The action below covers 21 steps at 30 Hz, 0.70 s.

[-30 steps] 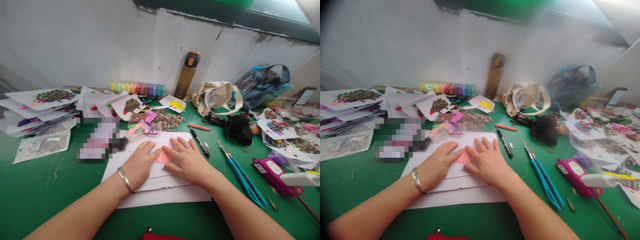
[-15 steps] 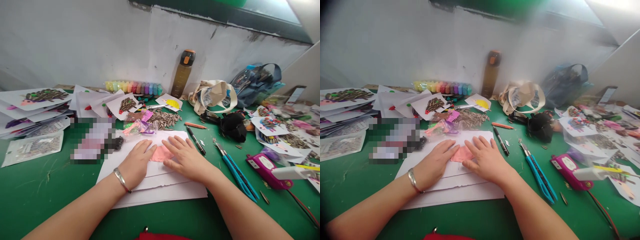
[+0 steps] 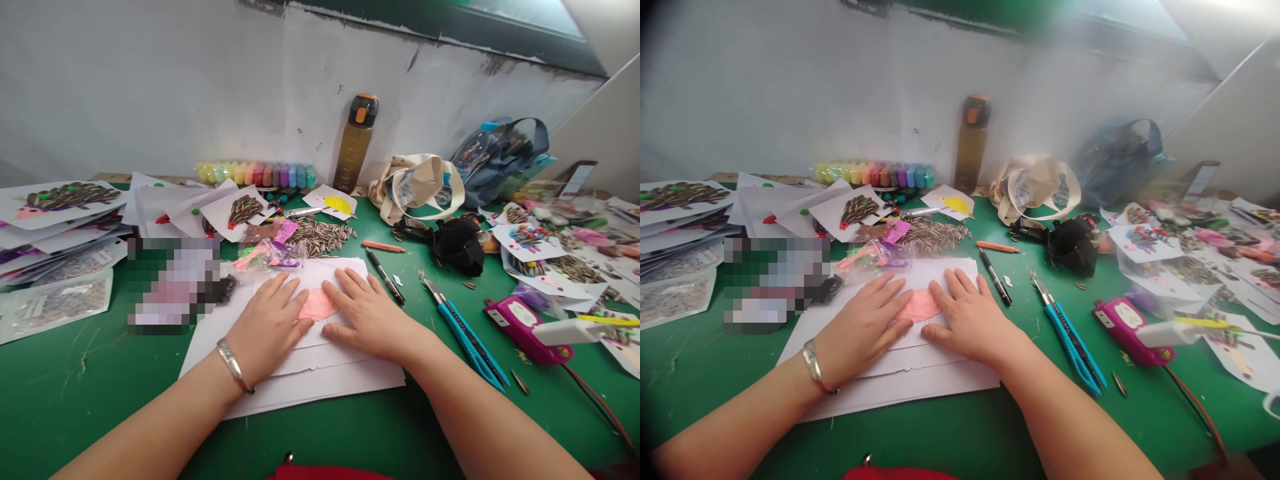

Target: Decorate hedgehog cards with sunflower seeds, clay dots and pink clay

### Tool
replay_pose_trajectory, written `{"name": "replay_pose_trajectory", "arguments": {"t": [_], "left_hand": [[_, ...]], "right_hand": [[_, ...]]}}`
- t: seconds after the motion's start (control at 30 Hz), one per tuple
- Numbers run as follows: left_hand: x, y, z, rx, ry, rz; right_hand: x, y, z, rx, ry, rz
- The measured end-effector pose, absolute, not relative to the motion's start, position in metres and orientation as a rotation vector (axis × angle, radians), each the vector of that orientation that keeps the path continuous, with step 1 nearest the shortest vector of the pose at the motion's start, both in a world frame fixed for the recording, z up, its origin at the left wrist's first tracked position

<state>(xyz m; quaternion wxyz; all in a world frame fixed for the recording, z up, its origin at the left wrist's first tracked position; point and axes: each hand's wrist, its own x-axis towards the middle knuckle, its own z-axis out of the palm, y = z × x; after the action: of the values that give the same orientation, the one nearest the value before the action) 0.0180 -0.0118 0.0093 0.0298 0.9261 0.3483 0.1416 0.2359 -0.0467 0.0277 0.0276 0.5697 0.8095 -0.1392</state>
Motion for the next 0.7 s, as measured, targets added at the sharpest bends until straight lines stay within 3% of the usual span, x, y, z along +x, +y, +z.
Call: {"name": "replay_pose_trajectory", "arguments": {"t": [0.3, 0.7], "left_hand": [[0.02, -0.015, 0.001, 2.806, 1.088, 0.266], [0.03, -0.012, 0.002, 2.761, 1.108, 0.389]], "right_hand": [[0.233, -0.048, 0.024, 1.767, 2.531, -0.389], [0.235, -0.049, 0.024, 1.783, 2.551, -0.399]]}}
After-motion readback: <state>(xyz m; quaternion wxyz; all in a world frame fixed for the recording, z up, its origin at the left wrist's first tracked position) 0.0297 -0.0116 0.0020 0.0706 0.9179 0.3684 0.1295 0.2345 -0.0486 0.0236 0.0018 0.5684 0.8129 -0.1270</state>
